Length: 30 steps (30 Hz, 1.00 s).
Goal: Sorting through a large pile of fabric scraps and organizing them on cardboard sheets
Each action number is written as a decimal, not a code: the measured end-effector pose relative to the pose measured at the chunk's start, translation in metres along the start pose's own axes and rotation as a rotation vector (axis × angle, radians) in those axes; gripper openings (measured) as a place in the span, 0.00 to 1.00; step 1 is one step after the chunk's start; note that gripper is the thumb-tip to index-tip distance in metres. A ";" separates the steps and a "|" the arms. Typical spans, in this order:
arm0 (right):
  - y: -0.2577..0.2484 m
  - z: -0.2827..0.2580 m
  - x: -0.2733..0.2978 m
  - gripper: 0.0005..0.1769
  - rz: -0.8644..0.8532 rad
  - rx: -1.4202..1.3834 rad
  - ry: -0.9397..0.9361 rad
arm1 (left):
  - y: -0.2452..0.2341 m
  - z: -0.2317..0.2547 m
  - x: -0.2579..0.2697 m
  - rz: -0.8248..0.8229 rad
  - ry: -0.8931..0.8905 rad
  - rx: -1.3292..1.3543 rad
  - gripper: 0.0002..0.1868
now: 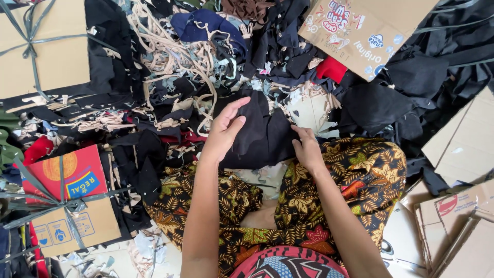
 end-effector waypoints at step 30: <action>-0.022 -0.063 0.025 0.15 -0.334 -0.487 -0.060 | -0.003 -0.054 -0.005 -0.697 -0.308 -0.537 0.32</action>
Point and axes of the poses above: each hand's wrist, its own x-axis away from the middle knuckle, its own y-axis out of the palm, z = x × y, the point moved 4 cm from there along -x, towards the middle knuckle, and after that the axes turned 13 degrees about y, right-handed, at the moved point
